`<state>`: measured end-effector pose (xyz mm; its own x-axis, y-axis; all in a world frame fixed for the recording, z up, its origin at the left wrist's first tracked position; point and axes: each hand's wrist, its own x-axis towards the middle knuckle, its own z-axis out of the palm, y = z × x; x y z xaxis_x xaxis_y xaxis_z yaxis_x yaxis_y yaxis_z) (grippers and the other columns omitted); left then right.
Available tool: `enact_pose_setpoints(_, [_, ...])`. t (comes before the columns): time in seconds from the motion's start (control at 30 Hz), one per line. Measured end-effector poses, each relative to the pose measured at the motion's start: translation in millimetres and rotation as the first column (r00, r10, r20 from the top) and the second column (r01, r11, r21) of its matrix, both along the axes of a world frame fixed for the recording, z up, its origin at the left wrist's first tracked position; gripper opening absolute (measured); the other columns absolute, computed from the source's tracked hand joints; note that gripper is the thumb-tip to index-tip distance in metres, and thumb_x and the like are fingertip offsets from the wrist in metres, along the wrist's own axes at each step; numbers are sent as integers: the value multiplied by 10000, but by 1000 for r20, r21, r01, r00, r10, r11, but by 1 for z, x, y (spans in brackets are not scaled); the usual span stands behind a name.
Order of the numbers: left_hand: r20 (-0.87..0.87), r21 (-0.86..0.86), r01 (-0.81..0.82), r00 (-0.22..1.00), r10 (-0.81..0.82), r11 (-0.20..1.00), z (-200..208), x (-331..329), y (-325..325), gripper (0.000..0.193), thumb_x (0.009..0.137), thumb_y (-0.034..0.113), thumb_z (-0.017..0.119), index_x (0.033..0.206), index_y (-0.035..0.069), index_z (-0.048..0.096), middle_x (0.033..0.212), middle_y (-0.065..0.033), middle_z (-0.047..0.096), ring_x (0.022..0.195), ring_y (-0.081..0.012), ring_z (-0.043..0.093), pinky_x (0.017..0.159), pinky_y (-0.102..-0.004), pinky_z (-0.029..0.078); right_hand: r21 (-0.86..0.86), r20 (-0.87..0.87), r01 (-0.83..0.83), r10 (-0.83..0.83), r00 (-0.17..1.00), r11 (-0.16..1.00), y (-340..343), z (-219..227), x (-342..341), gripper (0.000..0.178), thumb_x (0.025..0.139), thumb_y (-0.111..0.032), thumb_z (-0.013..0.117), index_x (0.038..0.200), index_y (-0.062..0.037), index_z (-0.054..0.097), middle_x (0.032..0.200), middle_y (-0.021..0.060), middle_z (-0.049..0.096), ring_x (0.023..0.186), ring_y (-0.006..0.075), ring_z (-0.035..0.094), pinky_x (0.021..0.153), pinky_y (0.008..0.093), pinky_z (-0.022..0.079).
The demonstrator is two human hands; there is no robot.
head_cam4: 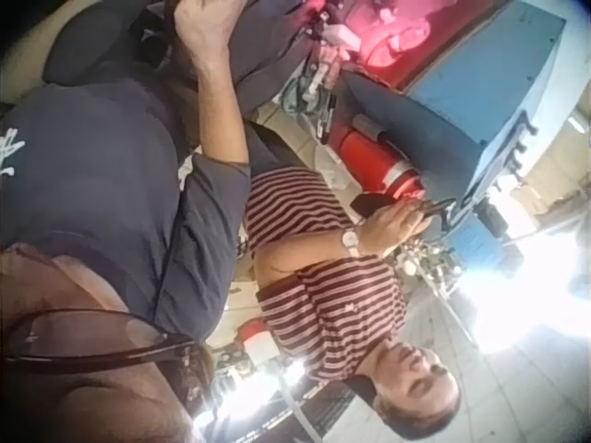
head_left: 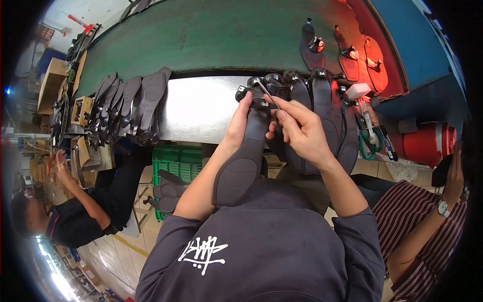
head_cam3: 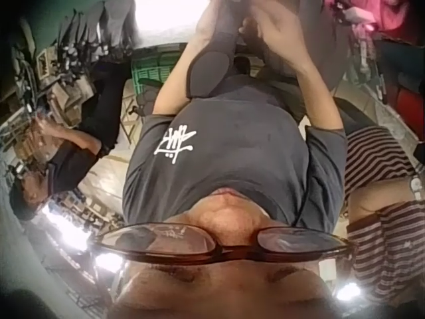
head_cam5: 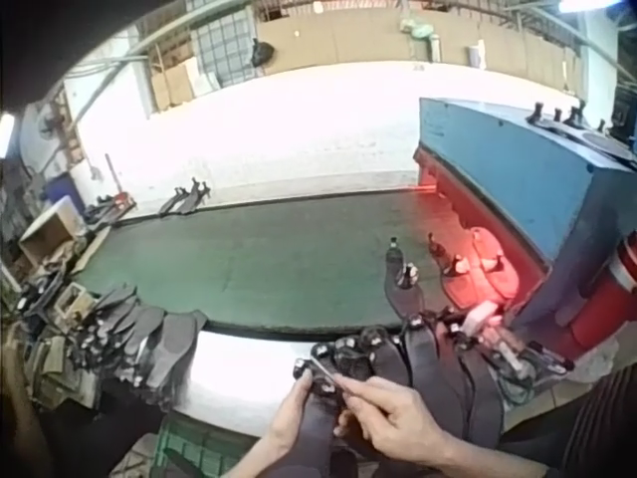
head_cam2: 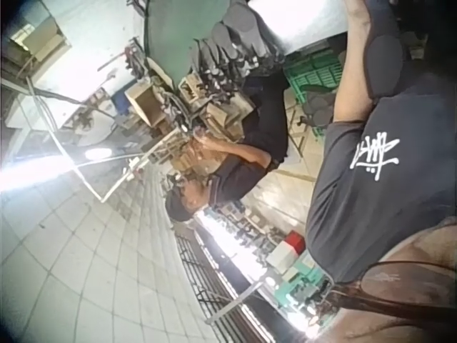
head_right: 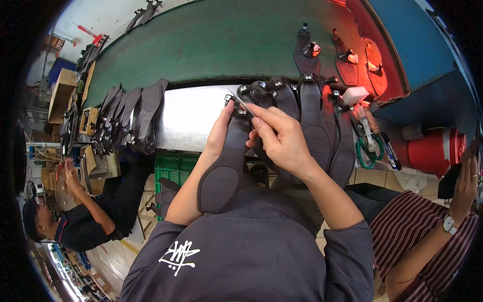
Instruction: Trimming and assembling shoe components on a production line.
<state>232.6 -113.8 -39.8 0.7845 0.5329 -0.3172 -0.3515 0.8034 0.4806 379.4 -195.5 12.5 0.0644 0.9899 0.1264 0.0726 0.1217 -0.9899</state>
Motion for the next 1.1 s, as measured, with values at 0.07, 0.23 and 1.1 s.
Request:
enact_pose_setpoints(0.07, [14,-57,0,1000,1,998,-5,-4,-3,579,974,574,267,1059,76,550,863,-106,618,626,-181,547,525,-301,449,-140,-67,-13,4,998,990,-9,0,2,332,978,-70,453,1288,-23,560,695,-13,528,606,45,527,530,210,434])
enact_pose_setpoints(0.23, [55,-206,-58,996,71,977,-22,-12,7,409,966,506,406,1098,141,532,729,-25,457,598,-141,430,521,-257,366,-248,-258,-56,-10,966,967,-21,-13,10,343,987,-82,421,1300,-25,551,637,-49,437,544,23,406,479,192,352])
enact_pose_setpoints(1.1, [159,19,-151,976,146,988,14,-84,27,310,977,325,492,1074,32,510,759,-45,399,512,-124,373,446,-252,341,-461,-651,-607,219,727,647,-276,-33,122,307,984,-216,501,869,6,678,681,53,647,483,32,492,450,191,378])
